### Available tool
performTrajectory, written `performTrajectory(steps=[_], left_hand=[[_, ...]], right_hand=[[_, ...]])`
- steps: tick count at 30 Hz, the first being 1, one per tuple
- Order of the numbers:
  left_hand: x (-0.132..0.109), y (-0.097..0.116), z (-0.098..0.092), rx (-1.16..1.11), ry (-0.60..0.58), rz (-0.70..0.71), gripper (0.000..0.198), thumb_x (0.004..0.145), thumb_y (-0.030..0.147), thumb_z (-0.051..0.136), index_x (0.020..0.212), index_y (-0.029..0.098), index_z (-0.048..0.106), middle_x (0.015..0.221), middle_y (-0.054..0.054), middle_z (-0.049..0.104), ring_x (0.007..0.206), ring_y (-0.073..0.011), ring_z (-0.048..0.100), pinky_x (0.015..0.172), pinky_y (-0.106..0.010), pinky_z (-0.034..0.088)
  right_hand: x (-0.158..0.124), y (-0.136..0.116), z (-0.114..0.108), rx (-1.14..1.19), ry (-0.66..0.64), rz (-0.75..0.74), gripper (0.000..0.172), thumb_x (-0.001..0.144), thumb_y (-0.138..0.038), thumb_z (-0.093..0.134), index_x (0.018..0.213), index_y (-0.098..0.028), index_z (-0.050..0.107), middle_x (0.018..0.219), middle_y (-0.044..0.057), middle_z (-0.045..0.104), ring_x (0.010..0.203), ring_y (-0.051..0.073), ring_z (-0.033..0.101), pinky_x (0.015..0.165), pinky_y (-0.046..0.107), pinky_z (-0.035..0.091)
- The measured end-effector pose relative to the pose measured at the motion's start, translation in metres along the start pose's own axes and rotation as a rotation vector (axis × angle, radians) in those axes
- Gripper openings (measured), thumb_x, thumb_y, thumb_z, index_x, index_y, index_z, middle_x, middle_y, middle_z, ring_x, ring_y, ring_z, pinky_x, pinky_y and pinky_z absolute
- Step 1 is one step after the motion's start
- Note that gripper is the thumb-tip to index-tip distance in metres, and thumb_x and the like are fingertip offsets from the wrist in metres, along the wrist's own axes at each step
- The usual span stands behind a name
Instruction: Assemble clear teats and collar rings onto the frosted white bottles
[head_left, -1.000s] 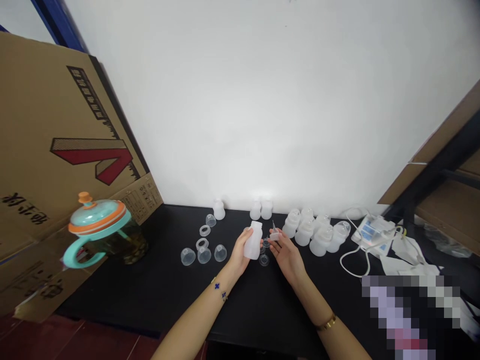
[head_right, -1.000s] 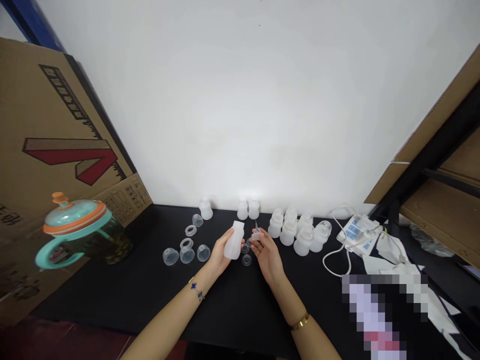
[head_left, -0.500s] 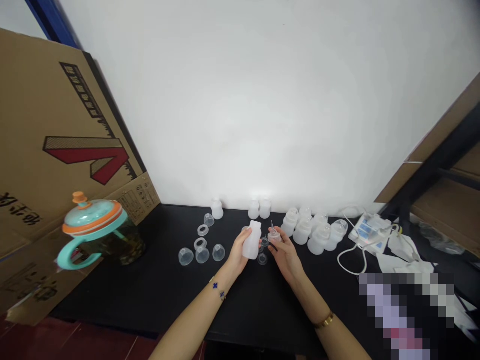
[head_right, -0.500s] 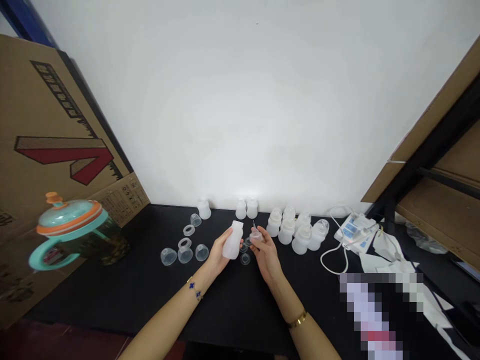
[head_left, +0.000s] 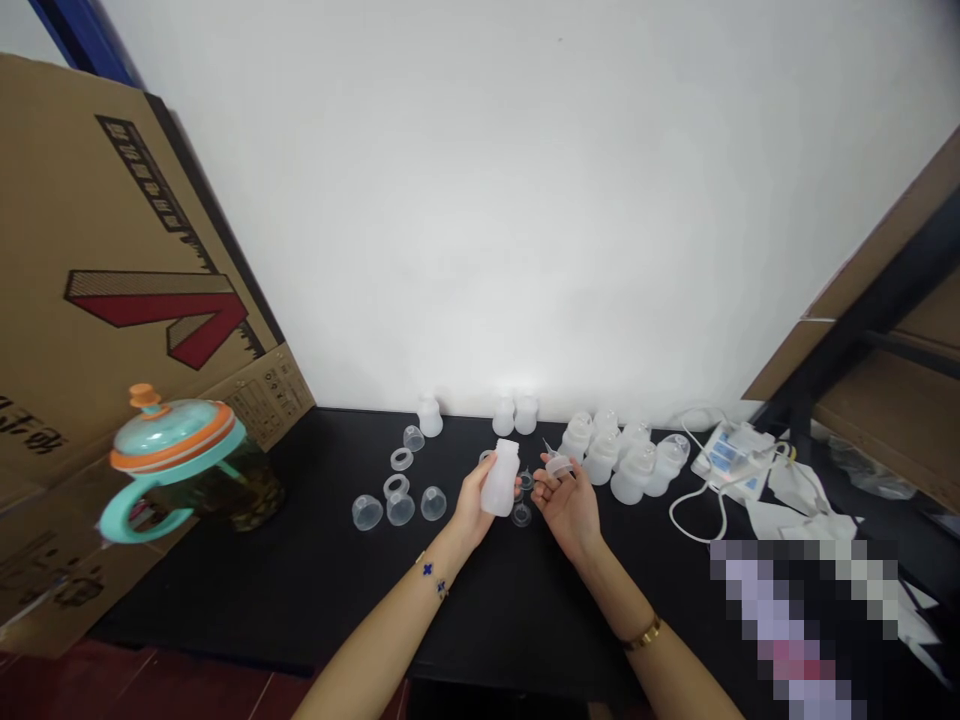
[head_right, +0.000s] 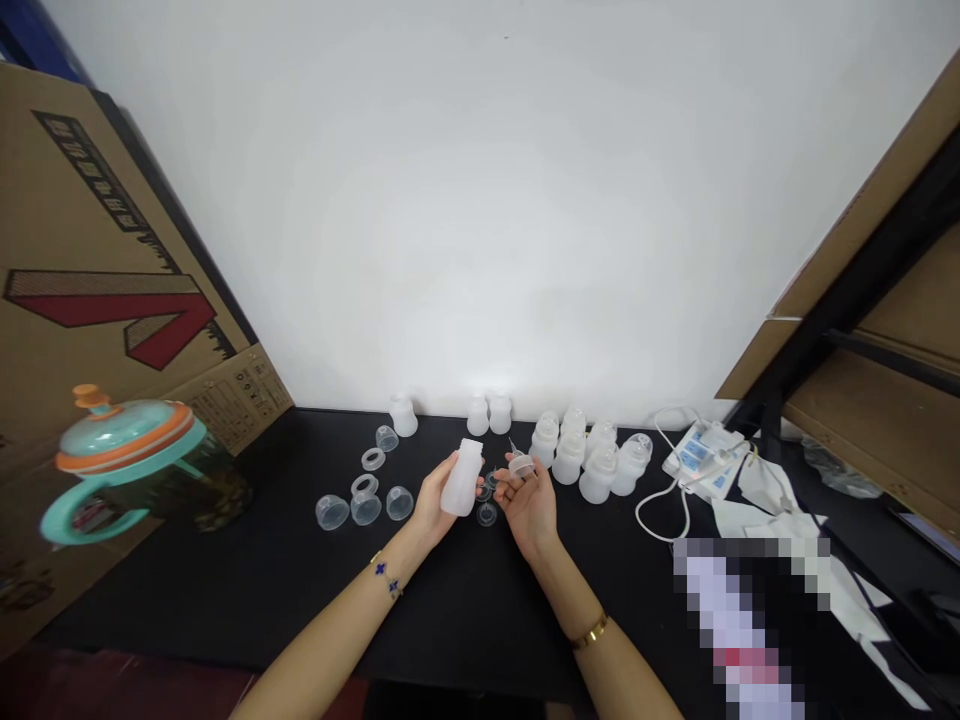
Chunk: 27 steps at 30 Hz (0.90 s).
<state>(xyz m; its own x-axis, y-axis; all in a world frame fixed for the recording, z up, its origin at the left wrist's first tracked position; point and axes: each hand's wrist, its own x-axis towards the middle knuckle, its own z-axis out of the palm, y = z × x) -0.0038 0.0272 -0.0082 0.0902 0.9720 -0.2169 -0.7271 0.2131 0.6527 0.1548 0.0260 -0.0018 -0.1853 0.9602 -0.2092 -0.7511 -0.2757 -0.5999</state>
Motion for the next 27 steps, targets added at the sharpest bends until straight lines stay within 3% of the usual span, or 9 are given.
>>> performTrajectory(steps=[8, 14, 21, 27], left_hand=[[-0.0008, -0.0002, 0.0018, 0.007, -0.009, 0.008, 0.034, 0.089, 0.038, 0.067, 0.104, 0.009, 0.071, 0.099, -0.015, 0.075, 0.067, -0.0181, 0.070, 0.059, -0.027, 0.058], [-0.0017, 0.0000, 0.0013, 0.043, -0.018, 0.034, 0.035, 0.080, 0.039, 0.076, 0.099, 0.011, 0.068, 0.090, -0.011, 0.074, 0.070, -0.0196, 0.069, 0.061, -0.029, 0.056], [-0.0040, 0.0002, 0.0004, 0.108, -0.168, 0.115, 0.042, 0.072, 0.033, 0.085, 0.104, 0.014, 0.065, 0.091, -0.007, 0.072, 0.080, -0.0193, 0.069, 0.070, -0.026, 0.051], [-0.0030, 0.0012, 0.0014, 0.064, -0.127, 0.103, 0.043, 0.070, 0.032, 0.086, 0.103, 0.014, 0.066, 0.094, -0.008, 0.073, 0.085, -0.0222, 0.071, 0.073, -0.028, 0.053]], right_hand=[[0.0001, 0.0008, 0.0000, -0.078, -0.028, -0.015, 0.035, 0.082, -0.056, 0.066, 0.095, -0.024, 0.069, 0.069, 0.000, 0.063, 0.057, 0.017, 0.053, 0.060, 0.034, 0.049], [-0.0064, 0.0015, 0.0052, -0.138, 0.006, -0.080, 0.034, 0.071, -0.034, 0.085, 0.099, -0.025, 0.069, 0.107, 0.001, 0.072, 0.070, 0.014, 0.059, 0.061, 0.028, 0.049], [-0.0058, 0.0037, 0.0030, -0.151, 0.034, -0.119, 0.051, 0.059, -0.015, 0.087, 0.105, -0.029, 0.069, 0.093, -0.004, 0.067, 0.071, 0.012, 0.057, 0.058, 0.024, 0.043], [-0.0062, 0.0016, 0.0034, -0.156, 0.030, -0.116, 0.052, 0.060, -0.014, 0.086, 0.107, -0.030, 0.070, 0.096, -0.004, 0.068, 0.071, 0.013, 0.057, 0.058, 0.024, 0.043]])
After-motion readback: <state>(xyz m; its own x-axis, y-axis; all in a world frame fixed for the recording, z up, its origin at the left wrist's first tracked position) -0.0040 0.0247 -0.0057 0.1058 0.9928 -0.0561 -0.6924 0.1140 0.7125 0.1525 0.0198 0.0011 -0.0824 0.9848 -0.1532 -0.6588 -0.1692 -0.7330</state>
